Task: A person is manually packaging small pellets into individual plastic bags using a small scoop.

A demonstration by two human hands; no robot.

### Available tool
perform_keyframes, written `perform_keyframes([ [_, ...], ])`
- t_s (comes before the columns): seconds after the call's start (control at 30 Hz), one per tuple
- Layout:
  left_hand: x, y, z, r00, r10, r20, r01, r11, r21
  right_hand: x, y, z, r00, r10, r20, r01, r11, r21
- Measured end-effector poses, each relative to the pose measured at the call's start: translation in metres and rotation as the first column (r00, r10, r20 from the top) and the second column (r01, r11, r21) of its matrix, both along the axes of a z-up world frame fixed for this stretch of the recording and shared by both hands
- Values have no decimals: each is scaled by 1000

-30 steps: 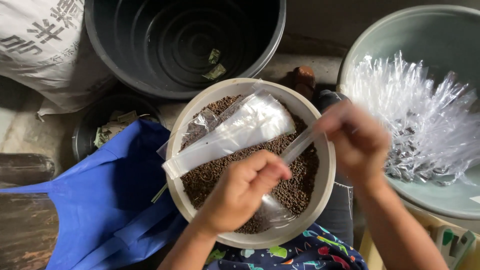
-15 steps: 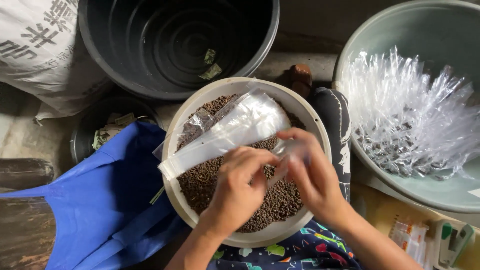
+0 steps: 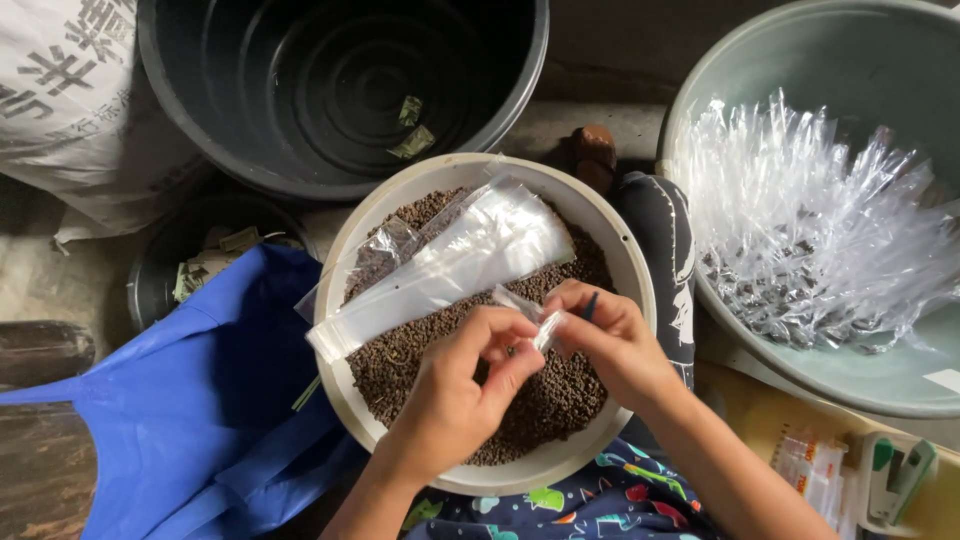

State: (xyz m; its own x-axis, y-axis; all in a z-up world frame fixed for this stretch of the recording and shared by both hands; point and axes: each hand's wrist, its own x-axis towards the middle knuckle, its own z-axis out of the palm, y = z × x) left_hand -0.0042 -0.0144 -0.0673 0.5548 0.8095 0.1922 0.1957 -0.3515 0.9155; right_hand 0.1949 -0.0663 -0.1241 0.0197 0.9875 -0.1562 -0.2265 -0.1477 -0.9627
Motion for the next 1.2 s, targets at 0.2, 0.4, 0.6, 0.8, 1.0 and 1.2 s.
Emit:
perform_keyframes([
  [0.2,7,9,-24,998,44,53,-50,992,119,1,-3,24,970,225,-89,-230,972,-51],
  [0.4,7,21,-25,980,129,152,-110,986,-125,-21,-5,25,926,-43,376,-4,992,123],
  [0.6,-1,66,27,748,521,411,-449,854,-264,10,-26,15,838,54,543,-214,948,236],
  [0.8,71,74,-47,972,171,159,-222,890,399,166,-43,-63,535,-353,767,190,935,299],
  [1.0,103,55,-106,791,192,-580,181,833,523,228,-64,-95,-77,-161,984,349,920,178],
  [1.2,69,57,-47,995,76,-60,-56,955,292,133,-31,-23,618,-494,612,438,862,255],
])
